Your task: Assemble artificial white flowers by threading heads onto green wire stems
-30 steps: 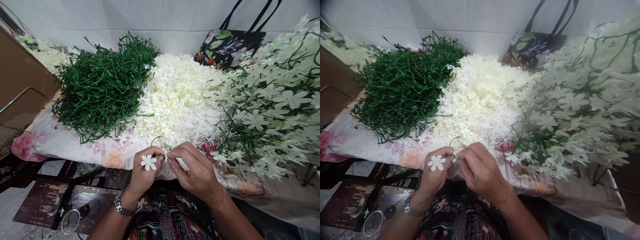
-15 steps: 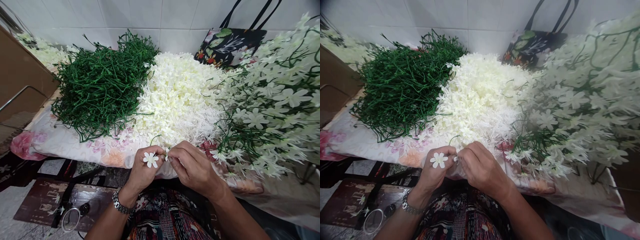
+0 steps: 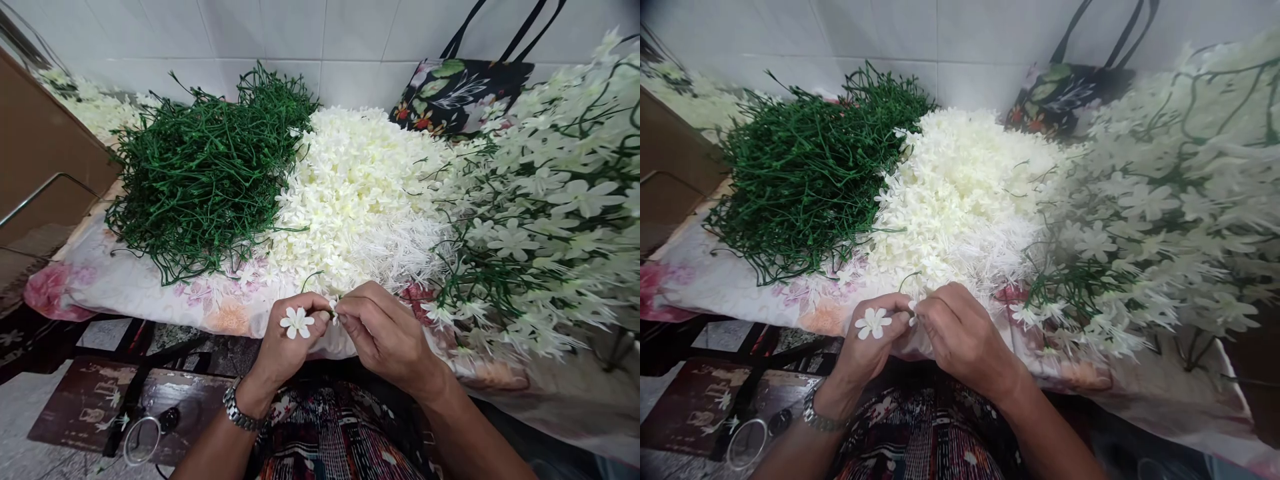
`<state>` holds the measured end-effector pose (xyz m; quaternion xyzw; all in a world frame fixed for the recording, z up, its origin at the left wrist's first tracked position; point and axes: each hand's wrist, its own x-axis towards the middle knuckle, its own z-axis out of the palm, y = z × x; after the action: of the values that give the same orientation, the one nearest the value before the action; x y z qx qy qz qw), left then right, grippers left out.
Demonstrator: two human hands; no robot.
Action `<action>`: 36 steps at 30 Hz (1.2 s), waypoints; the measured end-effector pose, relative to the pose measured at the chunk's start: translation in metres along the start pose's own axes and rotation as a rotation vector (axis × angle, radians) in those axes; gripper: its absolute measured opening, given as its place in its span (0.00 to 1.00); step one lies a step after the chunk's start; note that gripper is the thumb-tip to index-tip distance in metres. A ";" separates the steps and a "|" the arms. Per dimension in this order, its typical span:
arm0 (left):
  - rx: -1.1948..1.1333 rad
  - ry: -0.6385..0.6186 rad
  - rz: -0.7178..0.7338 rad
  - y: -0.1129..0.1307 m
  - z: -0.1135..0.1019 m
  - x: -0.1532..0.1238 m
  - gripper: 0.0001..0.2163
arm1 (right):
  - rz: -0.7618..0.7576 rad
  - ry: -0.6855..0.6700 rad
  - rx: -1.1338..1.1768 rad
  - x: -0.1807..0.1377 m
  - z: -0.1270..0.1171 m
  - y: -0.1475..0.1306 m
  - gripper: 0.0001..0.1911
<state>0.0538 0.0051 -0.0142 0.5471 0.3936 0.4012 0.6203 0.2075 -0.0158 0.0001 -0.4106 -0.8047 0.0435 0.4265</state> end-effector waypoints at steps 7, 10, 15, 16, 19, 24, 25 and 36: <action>0.015 0.078 -0.011 -0.001 0.001 -0.002 0.11 | 0.062 0.016 0.058 -0.001 -0.008 -0.006 0.07; 0.041 0.114 0.026 -0.005 0.002 -0.004 0.12 | 0.122 0.001 0.102 -0.002 -0.009 -0.008 0.06; 0.150 0.124 0.123 -0.001 0.005 -0.004 0.11 | 0.153 0.015 0.124 -0.003 -0.007 -0.009 0.07; 0.179 0.127 0.137 0.002 0.006 -0.004 0.11 | 0.158 0.016 0.125 -0.003 -0.007 -0.008 0.07; 0.265 0.152 0.172 0.008 0.009 -0.004 0.09 | 0.170 0.017 0.114 -0.004 -0.005 -0.007 0.07; 0.353 0.173 0.233 0.006 0.013 -0.005 0.08 | 0.165 0.066 0.095 -0.003 -0.001 -0.006 0.08; 0.364 0.178 0.240 0.005 0.013 -0.005 0.08 | 0.162 0.074 0.092 -0.002 0.001 -0.006 0.08; 0.409 0.237 0.257 0.004 0.014 -0.003 0.10 | 0.170 0.075 0.076 -0.004 0.014 -0.003 0.07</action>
<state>0.0653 -0.0024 -0.0091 0.6557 0.4637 0.4503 0.3903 0.1963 -0.0167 -0.0101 -0.4623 -0.7482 0.0948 0.4663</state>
